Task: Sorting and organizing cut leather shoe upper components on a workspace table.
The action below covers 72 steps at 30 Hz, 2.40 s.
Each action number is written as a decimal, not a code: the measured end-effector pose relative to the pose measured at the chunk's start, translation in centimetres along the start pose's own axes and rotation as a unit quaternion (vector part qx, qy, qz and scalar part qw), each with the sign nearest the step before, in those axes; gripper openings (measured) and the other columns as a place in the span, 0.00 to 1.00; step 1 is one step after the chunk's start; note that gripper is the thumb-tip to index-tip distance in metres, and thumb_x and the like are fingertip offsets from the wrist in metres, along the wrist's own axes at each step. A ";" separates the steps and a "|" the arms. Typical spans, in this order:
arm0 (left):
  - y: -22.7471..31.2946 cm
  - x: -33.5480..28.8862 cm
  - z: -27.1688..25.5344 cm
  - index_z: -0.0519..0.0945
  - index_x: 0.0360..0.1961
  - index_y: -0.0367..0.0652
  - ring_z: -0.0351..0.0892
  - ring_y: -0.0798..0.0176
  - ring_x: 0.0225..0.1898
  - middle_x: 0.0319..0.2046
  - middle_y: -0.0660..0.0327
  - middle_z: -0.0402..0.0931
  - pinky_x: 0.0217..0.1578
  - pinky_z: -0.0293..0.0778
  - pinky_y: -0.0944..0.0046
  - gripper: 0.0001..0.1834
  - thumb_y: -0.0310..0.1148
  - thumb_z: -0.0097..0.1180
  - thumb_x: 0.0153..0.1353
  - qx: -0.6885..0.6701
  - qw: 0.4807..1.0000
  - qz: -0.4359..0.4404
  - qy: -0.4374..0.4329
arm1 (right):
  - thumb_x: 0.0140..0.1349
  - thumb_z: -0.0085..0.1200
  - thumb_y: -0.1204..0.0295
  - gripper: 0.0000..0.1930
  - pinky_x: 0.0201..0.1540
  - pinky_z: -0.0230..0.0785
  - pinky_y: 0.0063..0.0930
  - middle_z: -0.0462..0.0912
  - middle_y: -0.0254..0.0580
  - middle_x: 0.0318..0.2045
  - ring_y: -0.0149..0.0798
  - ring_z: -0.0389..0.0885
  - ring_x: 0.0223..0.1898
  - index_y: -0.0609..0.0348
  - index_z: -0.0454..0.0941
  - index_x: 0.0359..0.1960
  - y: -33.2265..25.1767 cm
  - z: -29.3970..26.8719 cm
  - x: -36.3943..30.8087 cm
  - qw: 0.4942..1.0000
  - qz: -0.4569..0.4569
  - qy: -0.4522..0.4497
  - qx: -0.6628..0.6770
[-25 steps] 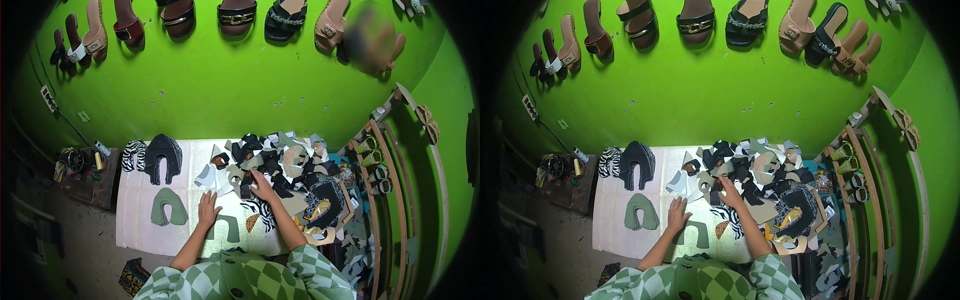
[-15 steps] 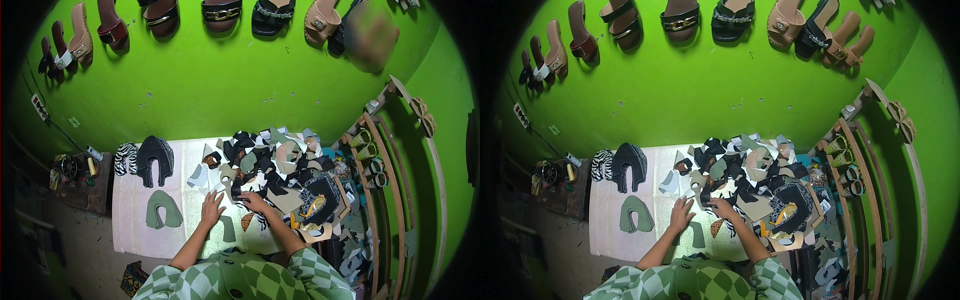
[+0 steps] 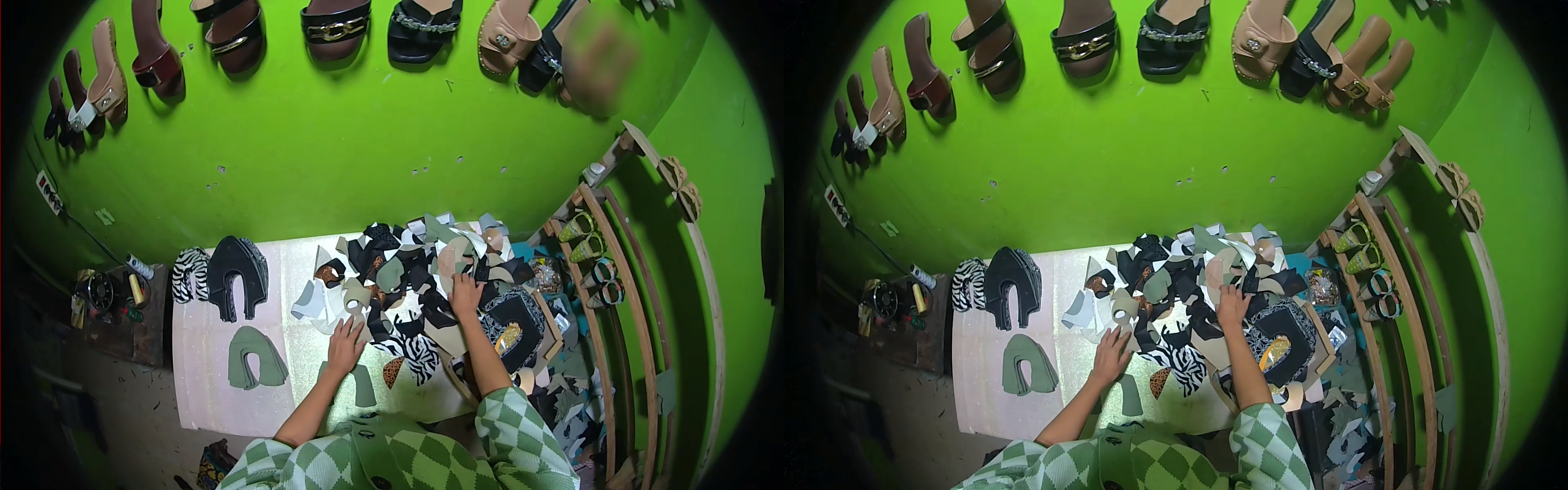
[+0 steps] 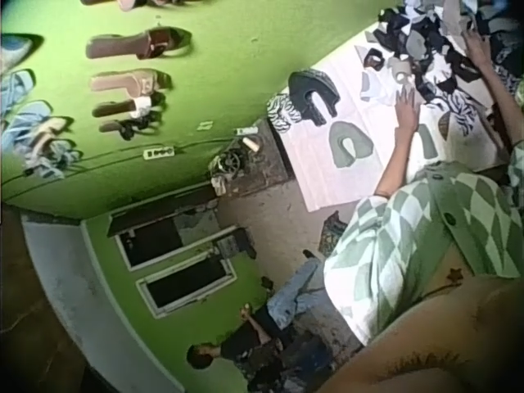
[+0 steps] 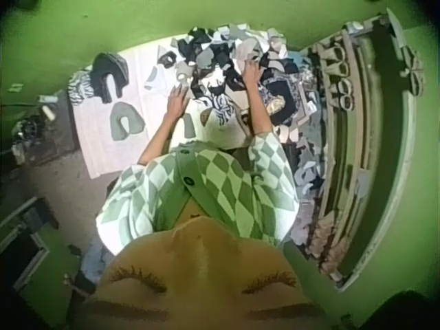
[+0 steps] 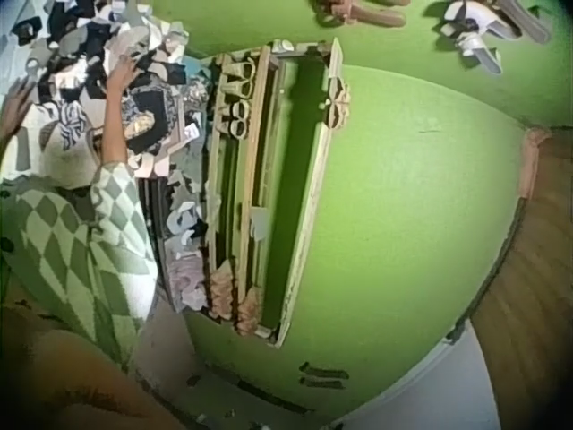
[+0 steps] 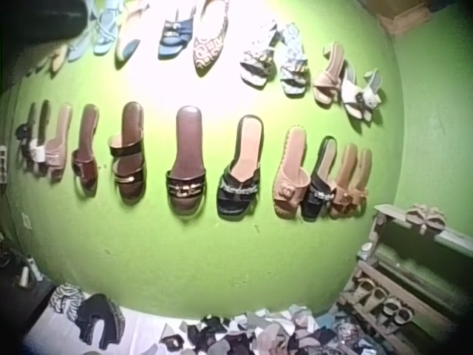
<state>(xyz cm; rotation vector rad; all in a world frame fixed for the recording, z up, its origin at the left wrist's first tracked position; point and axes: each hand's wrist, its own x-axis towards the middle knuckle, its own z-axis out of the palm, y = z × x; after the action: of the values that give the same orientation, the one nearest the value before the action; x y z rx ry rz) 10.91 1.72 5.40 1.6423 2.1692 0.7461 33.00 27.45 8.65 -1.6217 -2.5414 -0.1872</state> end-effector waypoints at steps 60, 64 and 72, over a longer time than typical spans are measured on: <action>-8.6 -7.4 -0.4 0.79 0.33 0.37 0.80 0.65 0.26 0.25 0.57 0.80 0.31 0.75 0.66 0.12 0.26 0.65 0.45 -0.228 0.954 -0.186 0.067 | 0.49 0.64 0.70 0.09 0.25 0.68 0.20 0.80 0.36 0.18 0.25 0.75 0.20 0.63 0.80 0.26 -18.4 4.5 -18.6 0.837 0.026 -0.158 0.524; -8.3 -7.2 -0.2 0.79 0.32 0.38 0.81 0.62 0.28 0.26 0.55 0.80 0.31 0.74 0.66 0.12 0.28 0.66 0.45 -0.195 0.958 -0.200 0.068 | 0.48 0.64 0.71 0.09 0.24 0.67 0.22 0.79 0.39 0.17 0.27 0.74 0.18 0.64 0.79 0.24 -18.5 4.7 -18.6 0.869 0.025 -0.134 0.475; -6.5 -7.6 -1.4 0.79 0.32 0.46 0.81 0.59 0.32 0.28 0.63 0.81 0.33 0.73 0.60 0.12 0.37 0.65 0.47 -0.092 0.965 -0.232 0.074 | 0.48 0.65 0.72 0.09 0.25 0.67 0.21 0.78 0.36 0.17 0.26 0.73 0.18 0.64 0.78 0.24 -18.3 4.2 -18.7 0.860 0.019 -0.148 0.488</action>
<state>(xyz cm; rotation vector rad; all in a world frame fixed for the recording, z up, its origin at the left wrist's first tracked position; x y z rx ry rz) 7.20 -7.15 2.28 0.9569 2.3727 0.9096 24.05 3.86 0.66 -1.2814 -2.1111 1.2297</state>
